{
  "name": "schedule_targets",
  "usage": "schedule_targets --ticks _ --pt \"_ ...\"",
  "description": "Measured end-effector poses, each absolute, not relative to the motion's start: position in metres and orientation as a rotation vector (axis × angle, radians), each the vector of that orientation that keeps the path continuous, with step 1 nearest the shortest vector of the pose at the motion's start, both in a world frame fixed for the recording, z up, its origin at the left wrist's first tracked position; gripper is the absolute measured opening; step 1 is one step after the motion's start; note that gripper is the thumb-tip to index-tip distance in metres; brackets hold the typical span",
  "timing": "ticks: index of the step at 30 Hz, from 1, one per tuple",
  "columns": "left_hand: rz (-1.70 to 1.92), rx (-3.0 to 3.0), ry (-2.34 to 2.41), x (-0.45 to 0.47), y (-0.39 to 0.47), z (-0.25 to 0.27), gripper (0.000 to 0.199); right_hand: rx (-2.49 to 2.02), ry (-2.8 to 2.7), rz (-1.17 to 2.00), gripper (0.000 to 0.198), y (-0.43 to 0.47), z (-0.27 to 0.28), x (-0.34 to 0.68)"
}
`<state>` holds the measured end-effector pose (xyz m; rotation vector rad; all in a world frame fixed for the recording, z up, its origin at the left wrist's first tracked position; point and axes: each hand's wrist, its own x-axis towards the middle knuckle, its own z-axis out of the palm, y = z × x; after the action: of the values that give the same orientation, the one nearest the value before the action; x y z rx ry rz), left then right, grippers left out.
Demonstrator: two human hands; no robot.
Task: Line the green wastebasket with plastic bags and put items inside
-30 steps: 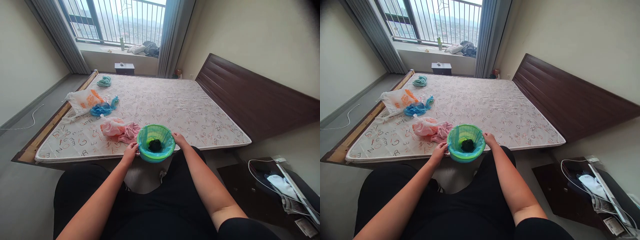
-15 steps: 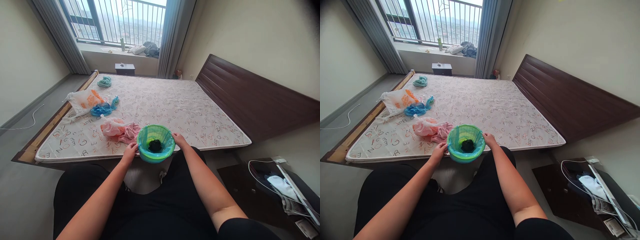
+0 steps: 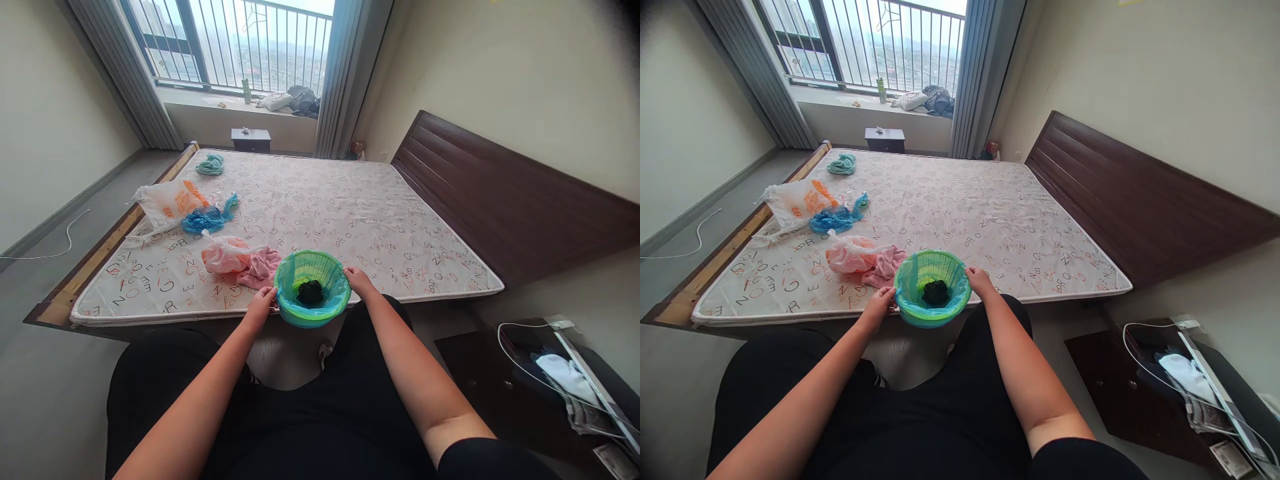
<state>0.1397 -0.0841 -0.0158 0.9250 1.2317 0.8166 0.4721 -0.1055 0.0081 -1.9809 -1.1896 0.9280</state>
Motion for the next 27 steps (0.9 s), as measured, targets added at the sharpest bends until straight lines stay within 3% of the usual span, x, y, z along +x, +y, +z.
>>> schedule_targets --ticks 27 --pt "0.932 0.902 1.144 0.141 -0.086 -0.007 0.054 -1.952 -1.204 0.941 0.040 -0.104 0.002 0.473"
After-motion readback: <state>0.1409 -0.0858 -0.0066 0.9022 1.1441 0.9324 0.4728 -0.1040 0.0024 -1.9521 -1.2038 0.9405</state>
